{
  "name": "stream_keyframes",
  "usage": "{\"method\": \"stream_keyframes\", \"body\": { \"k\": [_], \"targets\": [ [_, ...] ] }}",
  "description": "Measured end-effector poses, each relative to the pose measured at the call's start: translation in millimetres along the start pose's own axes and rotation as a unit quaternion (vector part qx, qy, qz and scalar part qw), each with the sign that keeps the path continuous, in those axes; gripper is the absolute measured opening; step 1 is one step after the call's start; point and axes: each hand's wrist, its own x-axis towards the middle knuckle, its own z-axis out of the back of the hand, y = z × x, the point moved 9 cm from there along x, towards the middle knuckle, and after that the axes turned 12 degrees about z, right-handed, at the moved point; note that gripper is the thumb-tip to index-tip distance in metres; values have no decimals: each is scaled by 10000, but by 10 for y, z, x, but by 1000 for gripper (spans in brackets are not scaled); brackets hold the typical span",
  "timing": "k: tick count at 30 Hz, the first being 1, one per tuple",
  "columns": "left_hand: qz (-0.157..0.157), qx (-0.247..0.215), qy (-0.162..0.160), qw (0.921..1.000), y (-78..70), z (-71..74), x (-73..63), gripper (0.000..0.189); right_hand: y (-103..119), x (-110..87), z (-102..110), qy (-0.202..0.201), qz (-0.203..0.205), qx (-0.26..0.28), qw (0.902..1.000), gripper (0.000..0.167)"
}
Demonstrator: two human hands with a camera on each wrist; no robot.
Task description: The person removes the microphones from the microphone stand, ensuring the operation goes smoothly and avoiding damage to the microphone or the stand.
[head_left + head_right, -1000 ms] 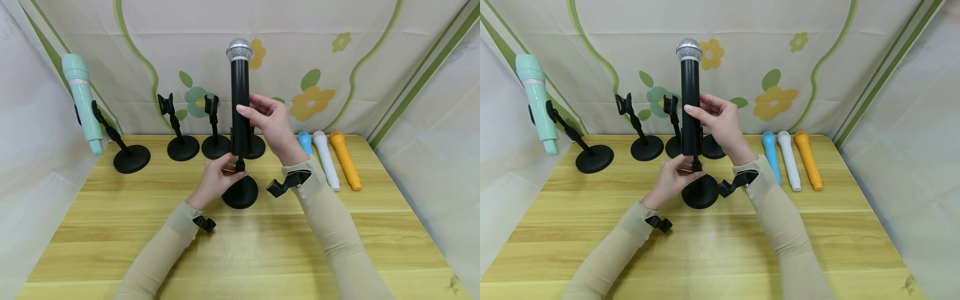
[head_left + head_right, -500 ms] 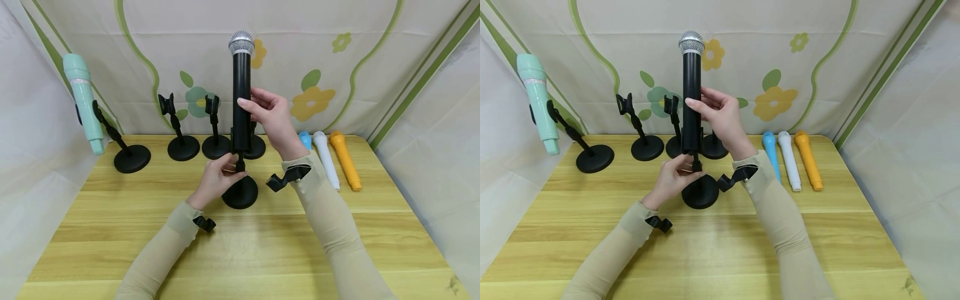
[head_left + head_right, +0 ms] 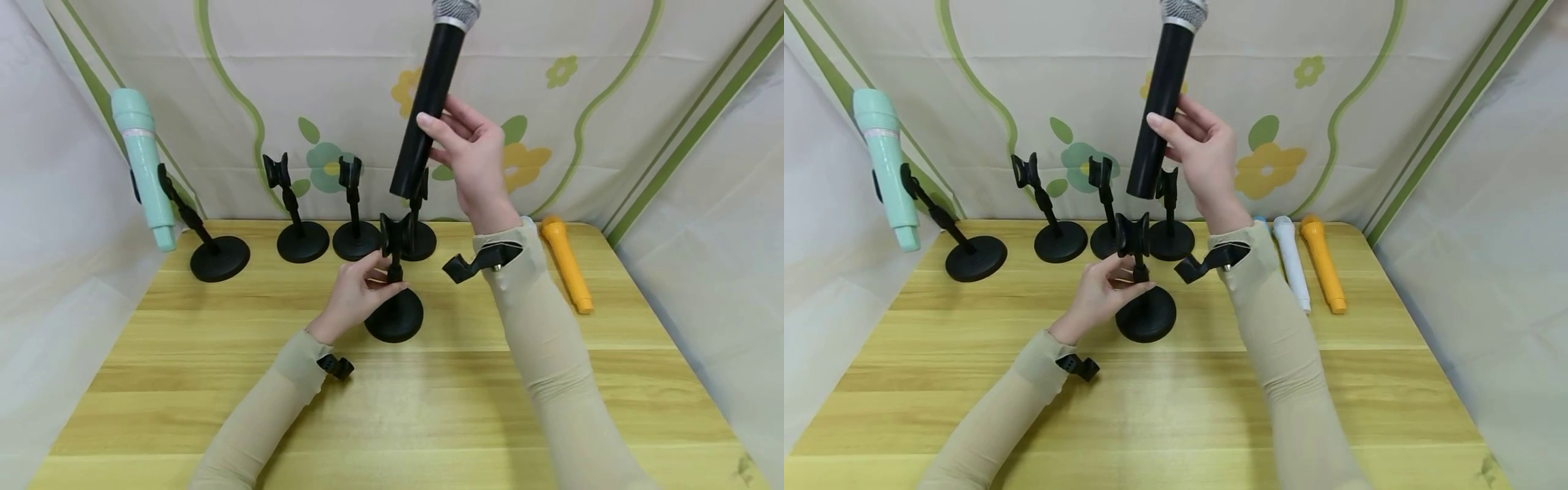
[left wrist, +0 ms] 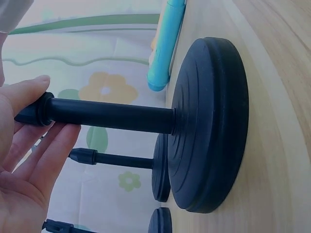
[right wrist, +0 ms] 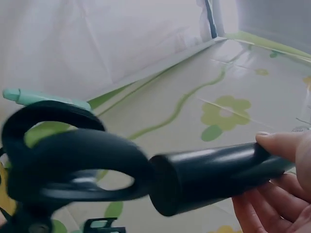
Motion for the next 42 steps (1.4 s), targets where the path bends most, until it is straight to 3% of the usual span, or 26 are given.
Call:
{"method": "stream_keyframes", "body": {
  "k": [6, 21, 42],
  "targets": [
    [6, -60, 3, 10000, 12, 4, -2, 27, 111, 52, 204, -312, -7, -42, 9995, 44],
    [-22, -51, -32, 10000, 22, 28, -11, 27, 132, -19, 515, -358, 87, -578, 9976, 46],
    [6, -85, -48, 10000, 18, 64, -26, 26, -108, -266, 898, -287, -152, -1215, 9921, 48]
  ]
}}
